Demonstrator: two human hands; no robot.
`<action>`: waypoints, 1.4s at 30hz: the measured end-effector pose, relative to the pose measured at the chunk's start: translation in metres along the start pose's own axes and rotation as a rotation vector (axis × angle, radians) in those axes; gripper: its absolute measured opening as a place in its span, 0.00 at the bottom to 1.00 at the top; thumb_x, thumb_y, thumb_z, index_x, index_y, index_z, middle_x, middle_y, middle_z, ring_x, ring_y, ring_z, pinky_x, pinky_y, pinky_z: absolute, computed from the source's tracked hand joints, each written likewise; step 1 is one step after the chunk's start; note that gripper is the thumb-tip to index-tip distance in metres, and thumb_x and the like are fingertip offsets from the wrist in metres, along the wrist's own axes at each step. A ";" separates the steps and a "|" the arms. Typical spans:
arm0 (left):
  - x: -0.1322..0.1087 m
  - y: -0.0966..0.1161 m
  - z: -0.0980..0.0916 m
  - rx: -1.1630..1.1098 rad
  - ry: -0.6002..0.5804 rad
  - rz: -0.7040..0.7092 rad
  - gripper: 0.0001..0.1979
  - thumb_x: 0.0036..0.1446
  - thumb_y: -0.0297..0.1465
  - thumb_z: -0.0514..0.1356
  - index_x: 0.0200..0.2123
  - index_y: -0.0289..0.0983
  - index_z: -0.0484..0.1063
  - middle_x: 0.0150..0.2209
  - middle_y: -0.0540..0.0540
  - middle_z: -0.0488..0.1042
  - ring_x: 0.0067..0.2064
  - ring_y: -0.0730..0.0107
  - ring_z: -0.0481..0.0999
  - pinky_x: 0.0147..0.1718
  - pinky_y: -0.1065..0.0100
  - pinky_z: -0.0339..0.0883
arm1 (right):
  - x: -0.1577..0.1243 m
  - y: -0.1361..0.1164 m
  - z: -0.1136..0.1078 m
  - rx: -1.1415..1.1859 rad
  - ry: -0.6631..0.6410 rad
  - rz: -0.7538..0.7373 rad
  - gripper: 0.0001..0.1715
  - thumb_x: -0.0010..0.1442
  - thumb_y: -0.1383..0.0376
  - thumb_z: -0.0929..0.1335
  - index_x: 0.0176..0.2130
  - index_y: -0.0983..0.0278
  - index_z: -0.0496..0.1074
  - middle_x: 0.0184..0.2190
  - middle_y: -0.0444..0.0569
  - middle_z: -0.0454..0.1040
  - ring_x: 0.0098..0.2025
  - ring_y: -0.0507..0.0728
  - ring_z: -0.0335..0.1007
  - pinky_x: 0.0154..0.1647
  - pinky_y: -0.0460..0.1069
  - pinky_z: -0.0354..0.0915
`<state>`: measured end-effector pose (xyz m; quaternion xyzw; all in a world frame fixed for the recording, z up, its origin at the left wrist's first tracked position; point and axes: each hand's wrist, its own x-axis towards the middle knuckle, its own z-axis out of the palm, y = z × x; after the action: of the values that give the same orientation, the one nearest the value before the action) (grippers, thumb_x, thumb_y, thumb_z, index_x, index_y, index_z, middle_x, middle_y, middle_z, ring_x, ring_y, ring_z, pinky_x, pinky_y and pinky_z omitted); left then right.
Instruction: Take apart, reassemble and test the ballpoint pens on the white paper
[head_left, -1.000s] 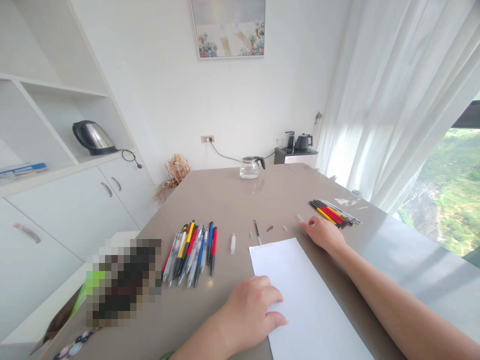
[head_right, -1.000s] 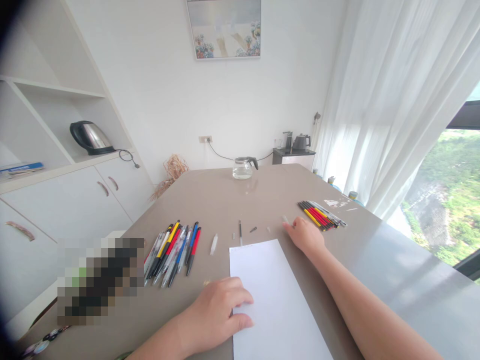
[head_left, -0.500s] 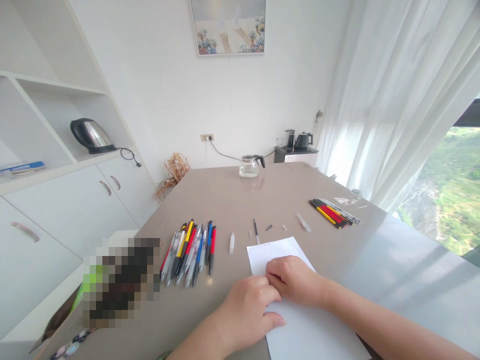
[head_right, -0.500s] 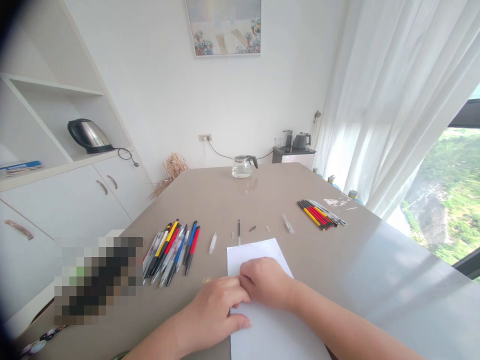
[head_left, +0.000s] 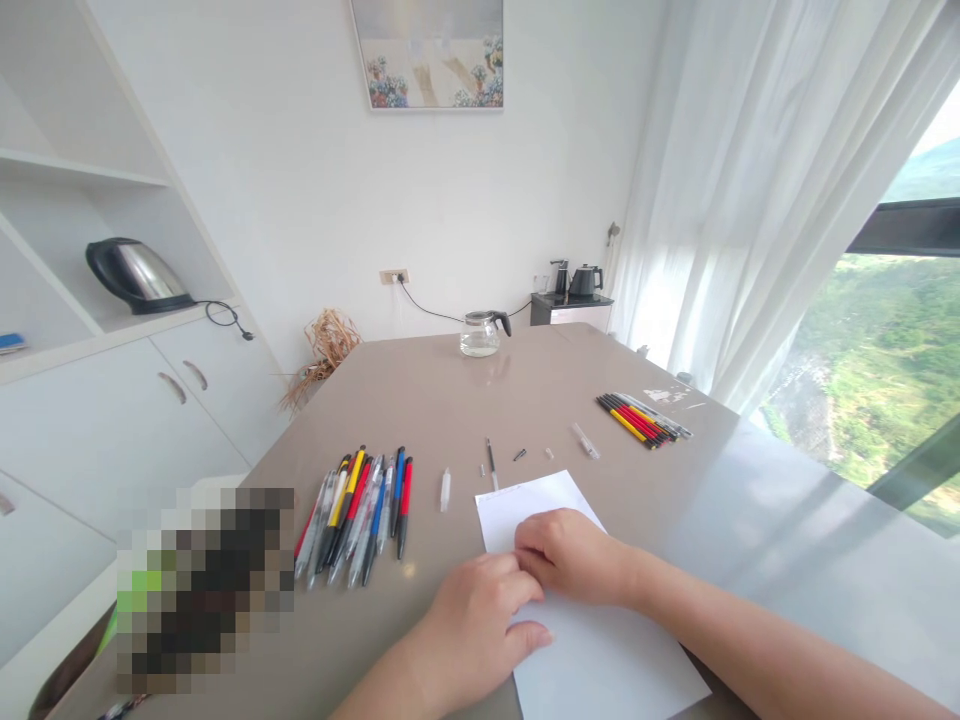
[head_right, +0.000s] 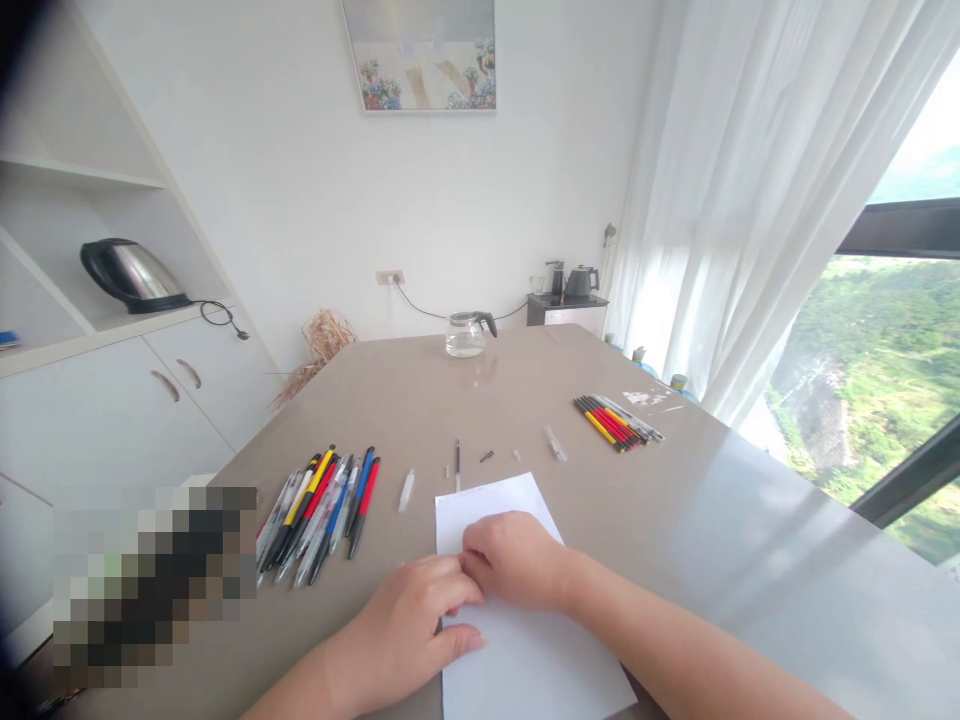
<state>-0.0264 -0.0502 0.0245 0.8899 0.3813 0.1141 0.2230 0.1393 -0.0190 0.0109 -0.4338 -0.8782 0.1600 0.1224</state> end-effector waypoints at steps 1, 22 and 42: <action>0.000 0.000 0.000 -0.001 -0.001 -0.003 0.09 0.47 0.35 0.59 0.33 0.40 0.69 0.35 0.51 0.71 0.36 0.70 0.68 0.33 0.72 0.59 | 0.000 0.001 0.000 0.000 -0.002 -0.003 0.12 0.50 0.66 0.59 0.18 0.66 0.54 0.16 0.40 0.56 0.19 0.46 0.45 0.20 0.42 0.43; 0.001 -0.001 0.000 0.001 -0.031 -0.032 0.11 0.49 0.37 0.56 0.36 0.41 0.71 0.30 0.49 0.70 0.34 0.69 0.68 0.33 0.71 0.59 | -0.003 0.098 -0.051 -0.064 0.931 0.571 0.17 0.57 0.57 0.55 0.32 0.63 0.66 0.26 0.47 0.68 0.29 0.53 0.61 0.30 0.46 0.55; -0.001 0.001 -0.001 0.019 -0.038 -0.035 0.11 0.51 0.37 0.54 0.36 0.41 0.71 0.30 0.49 0.69 0.33 0.69 0.67 0.32 0.71 0.59 | 0.003 0.125 -0.028 -0.195 0.371 0.784 0.15 0.52 0.56 0.60 0.30 0.63 0.68 0.31 0.51 0.71 0.33 0.57 0.65 0.25 0.47 0.53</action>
<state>-0.0269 -0.0510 0.0261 0.8872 0.3934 0.0896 0.2240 0.2377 0.0605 -0.0117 -0.7649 -0.6215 0.0304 0.1664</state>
